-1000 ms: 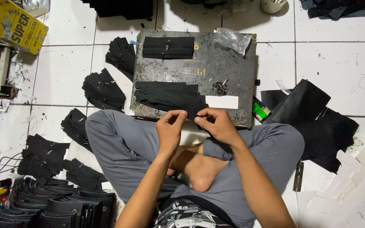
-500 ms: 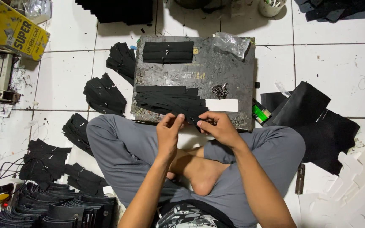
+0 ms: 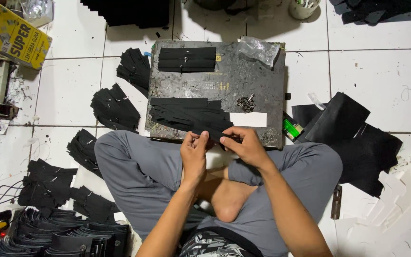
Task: The person sits cross-legged on the floor with a board on their lap, attaching small metal clips to the ends of black elastic/rubber strap pieces one at a time, folding the strap end and pressing a clip onto it, then placing the finished strap on a growing pile on the board.
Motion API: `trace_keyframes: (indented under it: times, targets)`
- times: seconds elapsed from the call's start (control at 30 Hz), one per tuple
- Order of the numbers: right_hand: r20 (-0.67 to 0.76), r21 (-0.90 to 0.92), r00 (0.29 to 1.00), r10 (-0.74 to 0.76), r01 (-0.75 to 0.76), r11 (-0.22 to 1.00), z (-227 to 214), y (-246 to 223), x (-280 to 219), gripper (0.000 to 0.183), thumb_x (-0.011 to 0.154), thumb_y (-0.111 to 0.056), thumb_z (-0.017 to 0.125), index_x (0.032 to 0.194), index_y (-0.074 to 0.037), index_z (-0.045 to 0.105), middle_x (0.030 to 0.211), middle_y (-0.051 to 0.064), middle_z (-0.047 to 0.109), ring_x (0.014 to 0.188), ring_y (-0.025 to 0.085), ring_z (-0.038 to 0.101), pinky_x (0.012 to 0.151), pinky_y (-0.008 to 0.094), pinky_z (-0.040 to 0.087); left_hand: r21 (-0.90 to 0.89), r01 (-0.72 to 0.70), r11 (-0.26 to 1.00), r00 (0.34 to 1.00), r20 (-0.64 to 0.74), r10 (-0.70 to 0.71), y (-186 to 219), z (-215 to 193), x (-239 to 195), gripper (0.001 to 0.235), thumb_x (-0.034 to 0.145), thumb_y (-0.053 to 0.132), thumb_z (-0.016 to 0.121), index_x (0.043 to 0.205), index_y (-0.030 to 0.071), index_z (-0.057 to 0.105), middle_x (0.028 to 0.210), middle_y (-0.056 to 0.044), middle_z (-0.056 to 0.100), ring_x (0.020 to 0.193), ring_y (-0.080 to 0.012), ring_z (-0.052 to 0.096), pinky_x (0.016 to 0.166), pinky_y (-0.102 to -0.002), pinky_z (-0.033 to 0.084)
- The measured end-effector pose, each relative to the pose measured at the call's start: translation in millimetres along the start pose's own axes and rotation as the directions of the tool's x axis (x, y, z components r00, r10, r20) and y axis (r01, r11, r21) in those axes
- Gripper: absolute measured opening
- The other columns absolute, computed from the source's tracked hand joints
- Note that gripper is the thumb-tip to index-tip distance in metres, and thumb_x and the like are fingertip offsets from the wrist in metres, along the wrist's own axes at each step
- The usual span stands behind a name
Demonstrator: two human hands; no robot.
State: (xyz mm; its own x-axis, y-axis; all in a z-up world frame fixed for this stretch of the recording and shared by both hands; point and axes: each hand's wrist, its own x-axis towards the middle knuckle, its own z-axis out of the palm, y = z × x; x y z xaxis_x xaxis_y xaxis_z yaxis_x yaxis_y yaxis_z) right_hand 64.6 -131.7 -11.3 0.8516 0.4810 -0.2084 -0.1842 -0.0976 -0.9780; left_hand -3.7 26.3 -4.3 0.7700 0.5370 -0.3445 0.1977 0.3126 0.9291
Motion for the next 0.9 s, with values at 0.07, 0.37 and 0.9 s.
trace_keyframes:
  times: [0.07,0.37,0.9]
  targets:
    - [0.012,0.027,1.0,0.012,-0.012,1.0,-2,-5,1,0.018,0.09,-0.012,0.071,0.102,-0.001,0.078,0.062,0.014,0.072,0.055,0.014,0.061,0.054,0.027,0.05,0.008,-0.018,1.0,1.0,0.007,0.018,7,0,1,0.018,0.1,0.013,0.069,0.085,0.005,0.061,0.057,0.001,0.053,0.06,-0.0056,0.046,0.061,-0.025,0.046]
    - [0.015,0.036,1.0,0.019,-0.02,0.999,-1,-6,2,0.018,0.091,-0.015,0.073,0.097,0.001,0.078,0.062,0.015,0.071,0.053,0.015,0.061,0.051,0.027,0.049,0.076,-0.033,0.997,0.998,0.047,0.029,7,-4,1,0.015,0.103,0.012,0.065,0.092,0.003,0.061,0.059,-0.006,0.06,0.065,-0.0084,0.055,0.069,-0.028,0.053]
    - [-0.135,0.076,0.991,0.008,0.002,0.997,-17,2,27,0.034,0.089,-0.004,0.07,0.122,0.004,0.071,0.086,0.022,0.076,0.073,0.022,0.072,0.065,0.033,0.061,0.104,-0.073,0.992,0.989,-0.12,0.085,18,-27,52,0.011,0.097,0.014,0.071,0.095,0.004,0.067,0.07,-0.01,0.07,0.069,-0.0141,0.061,0.065,-0.033,0.056]
